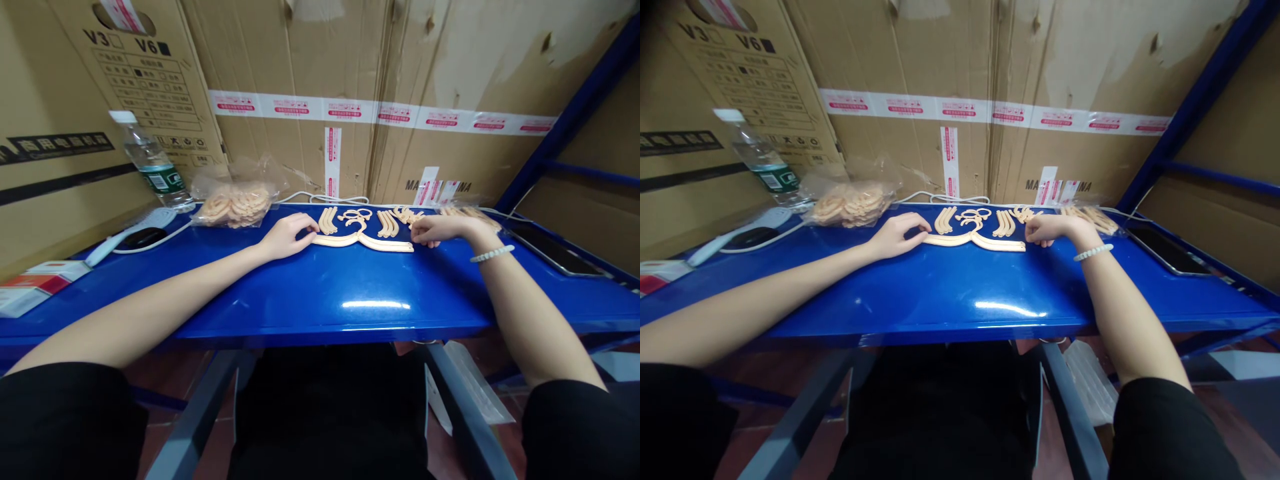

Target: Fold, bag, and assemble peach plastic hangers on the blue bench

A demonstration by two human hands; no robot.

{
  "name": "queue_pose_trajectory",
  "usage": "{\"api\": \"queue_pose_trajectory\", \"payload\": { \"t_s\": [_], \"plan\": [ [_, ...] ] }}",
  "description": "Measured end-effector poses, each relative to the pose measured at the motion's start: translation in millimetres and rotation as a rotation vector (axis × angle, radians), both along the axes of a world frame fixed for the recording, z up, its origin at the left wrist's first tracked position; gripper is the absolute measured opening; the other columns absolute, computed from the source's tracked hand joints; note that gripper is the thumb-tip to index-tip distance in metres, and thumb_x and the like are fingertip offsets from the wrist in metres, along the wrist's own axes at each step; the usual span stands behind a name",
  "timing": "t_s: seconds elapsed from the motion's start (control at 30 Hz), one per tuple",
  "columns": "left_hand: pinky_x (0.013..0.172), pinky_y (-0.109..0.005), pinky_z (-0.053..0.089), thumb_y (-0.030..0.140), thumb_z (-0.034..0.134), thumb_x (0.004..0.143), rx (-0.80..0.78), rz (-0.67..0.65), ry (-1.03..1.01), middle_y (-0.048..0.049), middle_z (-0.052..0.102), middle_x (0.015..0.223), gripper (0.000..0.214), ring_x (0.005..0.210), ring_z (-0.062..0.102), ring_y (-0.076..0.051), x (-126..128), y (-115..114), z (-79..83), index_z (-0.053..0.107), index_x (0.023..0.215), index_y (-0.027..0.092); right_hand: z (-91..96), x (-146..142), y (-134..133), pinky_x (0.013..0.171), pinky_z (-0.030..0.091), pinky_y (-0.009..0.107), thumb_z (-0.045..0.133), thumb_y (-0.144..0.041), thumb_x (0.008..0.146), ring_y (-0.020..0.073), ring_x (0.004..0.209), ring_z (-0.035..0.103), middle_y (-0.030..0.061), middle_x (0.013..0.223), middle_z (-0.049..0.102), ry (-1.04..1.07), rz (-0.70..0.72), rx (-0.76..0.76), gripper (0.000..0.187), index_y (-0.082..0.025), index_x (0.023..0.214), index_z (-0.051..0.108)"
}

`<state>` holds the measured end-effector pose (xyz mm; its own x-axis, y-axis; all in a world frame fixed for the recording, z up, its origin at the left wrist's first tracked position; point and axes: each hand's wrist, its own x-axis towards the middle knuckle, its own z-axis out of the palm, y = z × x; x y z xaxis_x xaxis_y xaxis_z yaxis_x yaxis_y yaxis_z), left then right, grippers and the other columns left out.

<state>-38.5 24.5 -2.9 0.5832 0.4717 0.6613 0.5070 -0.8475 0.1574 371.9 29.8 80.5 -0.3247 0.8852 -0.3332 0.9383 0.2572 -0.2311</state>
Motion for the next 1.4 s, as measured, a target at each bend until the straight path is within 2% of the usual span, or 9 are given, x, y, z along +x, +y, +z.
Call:
{"api": "queue_pose_trajectory", "payload": {
  "t_s": [0.3, 0.5, 0.6, 0.7, 0.8, 0.9, 1.0, 1.23, 1.4],
  "plan": [
    [0.093, -0.044, 0.052, 0.020, 0.041, 0.097, -0.044, 0.074, 0.029, -0.0095, 0.073, 0.102, 0.027, 0.099, 0.065, -0.026, -2.1, 7.8, -3.6, 0.067, 0.103, 0.019, 0.3, 2.7, 2.9, 0.065, 0.055, 0.035, 0.072, -0.048, 0.078, 0.0226, 0.071, 0.064, 0.0084, 0.078, 0.065, 0.030, -0.021, -0.059, 0.030, -0.021, 0.082, 0.060],
    [0.104, -0.049, 0.047, 0.036, 0.038, 0.104, -0.109, 0.065, 0.059, -0.0120, 0.071, 0.120, 0.035, 0.112, 0.062, -0.028, -1.3, 9.5, -3.1, 0.065, 0.116, 0.018, 0.7, 1.1, 0.3, 0.065, 0.056, 0.035, 0.073, -0.064, 0.076, 0.0219, 0.072, 0.064, 0.0081, 0.081, 0.065, 0.046, -0.060, -0.056, 0.046, -0.020, 0.085, 0.061],
    [0.101, -0.046, 0.049, 0.040, 0.042, 0.102, -0.116, 0.034, 0.046, -0.0109, 0.072, 0.114, 0.034, 0.107, 0.064, -0.027, -0.5, 7.5, -1.9, 0.066, 0.112, 0.018, 6.3, -2.0, -4.2, 0.066, 0.055, 0.035, 0.068, -0.075, 0.077, 0.0237, 0.076, 0.066, 0.0102, 0.085, 0.067, 0.028, -0.073, -0.047, 0.056, -0.020, 0.086, 0.060],
    [0.093, -0.042, 0.053, 0.043, 0.054, 0.096, -0.134, 0.009, 0.044, -0.0096, 0.072, 0.107, 0.032, 0.100, 0.066, -0.026, 0.6, 5.3, -1.4, 0.068, 0.111, 0.018, 11.2, -7.5, -8.3, 0.069, 0.052, 0.036, 0.064, -0.081, 0.075, 0.0260, 0.081, 0.067, 0.0112, 0.089, 0.070, 0.008, -0.003, 0.005, 0.063, -0.019, 0.088, 0.063],
    [0.088, -0.038, 0.054, 0.041, 0.059, 0.092, -0.134, -0.007, 0.035, -0.0084, 0.073, 0.104, 0.030, 0.094, 0.067, -0.023, 1.3, 4.2, -1.6, 0.069, 0.110, 0.019, 9.9, -15.8, -9.6, 0.075, 0.050, 0.036, 0.070, -0.079, 0.068, 0.0288, 0.090, 0.068, 0.0108, 0.096, 0.073, 0.033, 0.124, 0.082, 0.066, -0.019, 0.095, 0.068],
    [0.082, -0.034, 0.054, 0.036, 0.057, 0.092, -0.122, -0.039, 0.034, -0.0076, 0.073, 0.099, 0.026, 0.086, 0.068, -0.020, 1.3, 4.0, -1.7, 0.069, 0.105, 0.017, 5.0, -24.1, -8.8, 0.074, 0.048, 0.035, 0.071, -0.075, 0.067, 0.0281, 0.088, 0.068, 0.0101, 0.093, 0.074, 0.044, 0.192, 0.081, 0.062, -0.018, 0.092, 0.071],
    [0.080, -0.032, 0.053, 0.033, 0.056, 0.093, -0.104, -0.071, 0.035, -0.0065, 0.073, 0.094, 0.022, 0.083, 0.068, -0.018, 1.3, 3.7, -1.3, 0.070, 0.098, 0.017, 1.8, -27.8, -7.6, 0.070, 0.046, 0.034, 0.067, -0.072, 0.070, 0.0260, 0.082, 0.067, 0.0100, 0.087, 0.073, 0.033, 0.201, 0.107, 0.057, -0.017, 0.086, 0.070],
    [0.079, -0.031, 0.053, 0.031, 0.059, 0.093, -0.087, -0.083, 0.024, -0.0063, 0.073, 0.090, 0.020, 0.082, 0.068, -0.018, 2.1, 2.0, 0.0, 0.071, 0.096, 0.016, 0.4, -26.6, -5.1, 0.069, 0.047, 0.034, 0.067, -0.066, 0.070, 0.0255, 0.080, 0.066, 0.0113, 0.089, 0.073, 0.013, 0.168, 0.182, 0.053, -0.016, 0.088, 0.071],
    [0.079, -0.031, 0.053, 0.036, 0.058, 0.094, -0.134, -0.068, 0.004, -0.0067, 0.074, 0.092, 0.024, 0.081, 0.068, -0.018, 1.6, 1.9, 0.1, 0.071, 0.098, 0.016, 3.1, -26.8, -7.8, 0.069, 0.047, 0.034, 0.067, -0.067, 0.072, 0.0254, 0.081, 0.066, 0.0102, 0.090, 0.073, 0.044, 0.152, 0.140, 0.053, -0.017, 0.091, 0.071]
  ]
}}
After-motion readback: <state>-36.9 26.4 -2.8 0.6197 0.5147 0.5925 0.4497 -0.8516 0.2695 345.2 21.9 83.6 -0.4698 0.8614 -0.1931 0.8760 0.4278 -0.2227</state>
